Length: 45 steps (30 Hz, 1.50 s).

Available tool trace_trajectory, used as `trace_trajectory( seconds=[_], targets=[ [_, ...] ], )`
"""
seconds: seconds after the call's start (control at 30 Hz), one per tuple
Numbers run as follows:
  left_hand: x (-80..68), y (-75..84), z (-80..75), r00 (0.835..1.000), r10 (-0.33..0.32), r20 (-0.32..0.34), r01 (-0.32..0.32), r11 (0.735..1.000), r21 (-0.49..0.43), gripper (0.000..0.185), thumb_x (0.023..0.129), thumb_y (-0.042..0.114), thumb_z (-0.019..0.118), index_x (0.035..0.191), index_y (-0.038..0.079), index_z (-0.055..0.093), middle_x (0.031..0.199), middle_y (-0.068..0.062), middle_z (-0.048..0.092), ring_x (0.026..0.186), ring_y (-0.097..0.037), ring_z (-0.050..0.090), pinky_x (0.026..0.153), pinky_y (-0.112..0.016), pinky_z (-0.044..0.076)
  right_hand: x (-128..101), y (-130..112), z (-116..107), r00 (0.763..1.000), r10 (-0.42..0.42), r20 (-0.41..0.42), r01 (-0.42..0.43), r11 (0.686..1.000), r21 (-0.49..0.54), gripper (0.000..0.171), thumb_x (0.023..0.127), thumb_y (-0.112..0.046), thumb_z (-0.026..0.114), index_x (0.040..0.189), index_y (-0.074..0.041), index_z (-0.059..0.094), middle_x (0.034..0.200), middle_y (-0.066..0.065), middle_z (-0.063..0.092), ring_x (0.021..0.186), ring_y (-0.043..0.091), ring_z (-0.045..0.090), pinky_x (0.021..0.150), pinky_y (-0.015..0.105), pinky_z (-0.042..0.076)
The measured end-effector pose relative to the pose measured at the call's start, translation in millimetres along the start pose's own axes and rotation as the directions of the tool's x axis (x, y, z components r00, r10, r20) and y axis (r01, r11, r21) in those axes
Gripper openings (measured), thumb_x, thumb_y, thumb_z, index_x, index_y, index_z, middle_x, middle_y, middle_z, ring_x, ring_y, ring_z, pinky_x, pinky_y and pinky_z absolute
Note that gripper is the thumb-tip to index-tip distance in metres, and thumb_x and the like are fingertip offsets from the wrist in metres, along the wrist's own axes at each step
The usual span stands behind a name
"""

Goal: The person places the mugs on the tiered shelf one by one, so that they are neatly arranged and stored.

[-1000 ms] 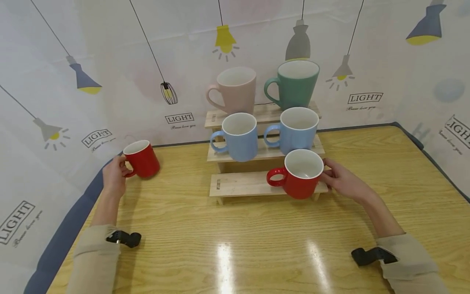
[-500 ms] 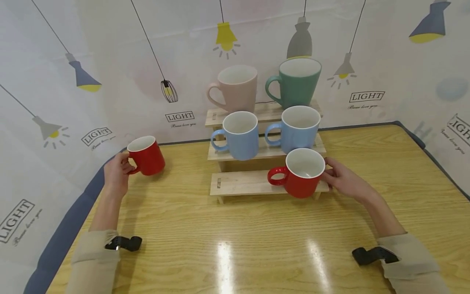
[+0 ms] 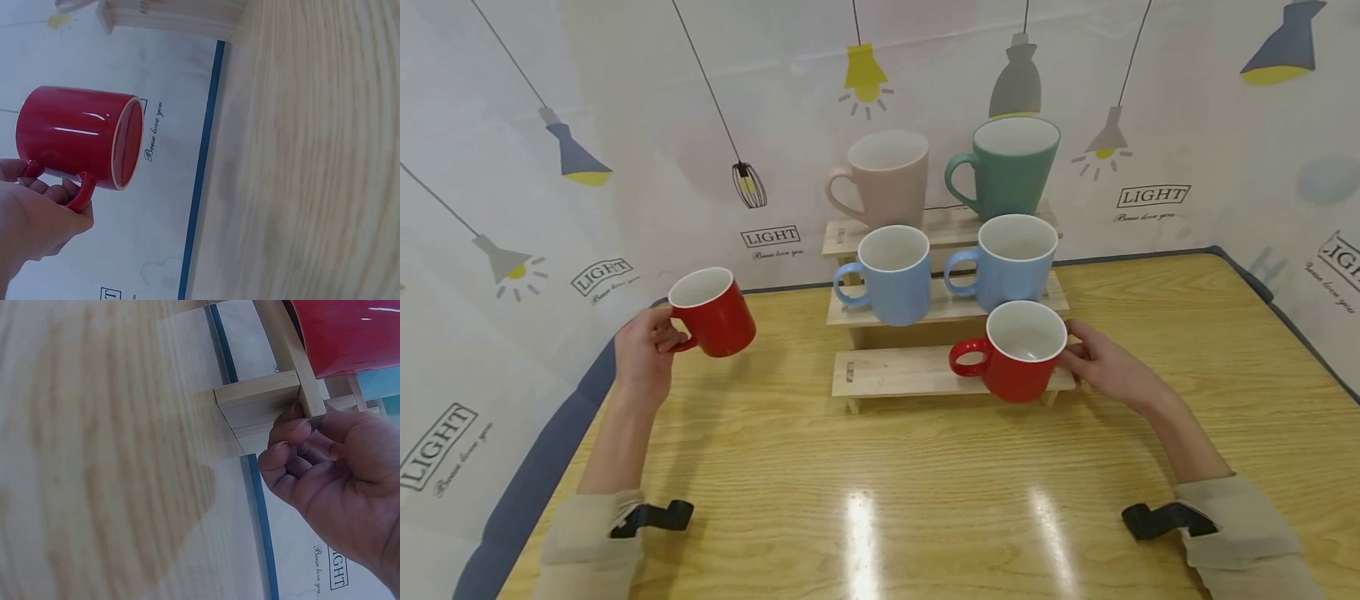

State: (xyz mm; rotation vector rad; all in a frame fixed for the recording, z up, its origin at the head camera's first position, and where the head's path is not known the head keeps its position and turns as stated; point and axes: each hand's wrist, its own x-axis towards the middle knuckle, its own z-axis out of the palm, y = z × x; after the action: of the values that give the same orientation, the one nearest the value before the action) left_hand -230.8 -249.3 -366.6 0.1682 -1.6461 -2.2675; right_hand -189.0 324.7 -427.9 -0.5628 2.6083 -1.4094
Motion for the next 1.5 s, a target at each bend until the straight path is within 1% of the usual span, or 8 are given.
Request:
trace_trajectory(
  seconds=[0.07, 0.13, 0.33, 0.4, 0.57, 0.93, 1.23, 1.5],
  targets=[
    [-5.4, 2.3, 4.2, 1.000, 0.008, 0.026, -0.008, 1.000, 0.008, 0.038, 0.094, -0.001, 0.049, 0.059, 0.012, 0.045, 0.056, 0.002, 0.035, 0.054, -0.014, 0.036, 0.066, -0.026, 0.045, -0.2, -0.4, -0.1, 1.000, 0.000, -0.002, 0.000, 1.000, -0.008, 0.051, 0.106, -0.007, 0.047, 0.150, 0.011, 0.028, 0.147, 0.033, 0.041, 0.132, 0.041, 0.043, 0.090, 0.008, 0.038],
    [-11.1, 4.7, 8.3, 0.998, 0.019, 0.058, -0.021, 0.999, 0.028, 0.040, 0.095, -0.001, 0.048, 0.058, 0.012, 0.045, 0.055, 0.003, 0.034, 0.054, -0.015, 0.038, 0.068, -0.029, 0.046, -0.5, -0.3, -0.4, 1.000, -0.003, 0.003, 0.003, 1.000, -0.004, 0.052, 0.106, -0.007, 0.047, 0.151, 0.011, 0.027, 0.147, 0.034, 0.040, 0.132, 0.042, 0.042, 0.090, 0.008, 0.038],
    [-29.9, 10.5, 19.0, 0.992, -0.005, 0.126, -0.001, 0.999, 0.044, 0.040, 0.098, 0.002, 0.046, 0.060, 0.013, 0.056, 0.052, 0.001, 0.036, 0.056, -0.017, 0.041, 0.072, -0.031, 0.049, -0.8, 0.5, 0.3, 0.999, -0.031, -0.005, 0.032, 0.999, 0.029, 0.052, 0.106, -0.006, 0.047, 0.151, 0.011, 0.027, 0.146, 0.033, 0.040, 0.124, -0.006, 0.042, 0.091, 0.008, 0.038],
    [-36.7, 12.0, 22.9, 0.990, -0.015, 0.141, 0.007, 0.998, 0.056, 0.039, 0.098, 0.003, 0.046, 0.064, 0.013, 0.061, 0.054, 0.001, 0.041, 0.058, -0.016, 0.043, 0.074, -0.031, 0.049, -0.8, 0.7, 0.4, 0.999, -0.045, -0.007, 0.046, 0.998, 0.037, 0.051, 0.106, -0.005, 0.047, 0.150, 0.012, 0.028, 0.145, 0.034, 0.041, 0.119, -0.013, 0.040, 0.091, 0.008, 0.038],
    [-51.7, 14.0, 33.7, 0.980, -0.017, 0.196, 0.001, 0.997, 0.080, 0.036, 0.099, 0.006, 0.048, 0.067, 0.013, 0.063, 0.062, 0.000, 0.054, 0.065, -0.017, 0.049, 0.076, -0.030, 0.052, -0.4, -0.6, 0.6, 0.999, -0.042, -0.007, 0.042, 0.999, 0.030, 0.051, 0.105, -0.003, 0.046, 0.150, 0.012, 0.027, 0.144, 0.033, 0.041, 0.116, -0.013, 0.042, 0.089, 0.009, 0.040],
    [-76.9, 5.9, 55.8, 0.955, -0.073, 0.288, 0.059, 0.997, 0.056, 0.029, 0.098, 0.005, 0.047, 0.072, 0.009, 0.059, 0.072, 0.000, 0.063, 0.066, -0.016, 0.051, 0.075, -0.031, 0.052, 1.0, -2.5, 1.7, 0.999, -0.030, -0.018, 0.030, 1.000, 0.006, 0.048, 0.105, -0.002, 0.047, 0.148, 0.011, 0.032, 0.138, 0.026, 0.046, 0.106, -0.005, 0.050, 0.081, 0.018, 0.048],
    [-91.2, -7.7, 77.0, 0.928, -0.105, 0.356, 0.100, 0.994, 0.032, 0.025, 0.095, 0.003, 0.050, 0.074, 0.011, 0.060, 0.062, 0.000, 0.052, 0.062, -0.014, 0.050, 0.073, -0.031, 0.052, 0.9, 0.9, 2.0, 0.999, -0.042, -0.014, 0.043, 0.998, 0.037, 0.050, 0.105, -0.003, 0.047, 0.151, 0.009, 0.029, 0.141, 0.029, 0.043, 0.112, -0.008, 0.049, 0.085, 0.014, 0.046],
    [-101.8, -21.6, 97.6, 0.910, -0.124, 0.396, 0.108, 0.992, 0.064, 0.022, 0.094, 0.002, 0.053, 0.073, 0.008, 0.057, 0.064, 0.000, 0.051, 0.061, -0.014, 0.051, 0.072, -0.030, 0.052, 0.3, -1.3, 1.2, 1.000, -0.025, -0.004, 0.025, 0.999, 0.024, 0.053, 0.107, -0.010, 0.047, 0.153, 0.006, 0.027, 0.147, 0.029, 0.041, 0.118, -0.009, 0.042, 0.089, 0.010, 0.040]
  ],
)
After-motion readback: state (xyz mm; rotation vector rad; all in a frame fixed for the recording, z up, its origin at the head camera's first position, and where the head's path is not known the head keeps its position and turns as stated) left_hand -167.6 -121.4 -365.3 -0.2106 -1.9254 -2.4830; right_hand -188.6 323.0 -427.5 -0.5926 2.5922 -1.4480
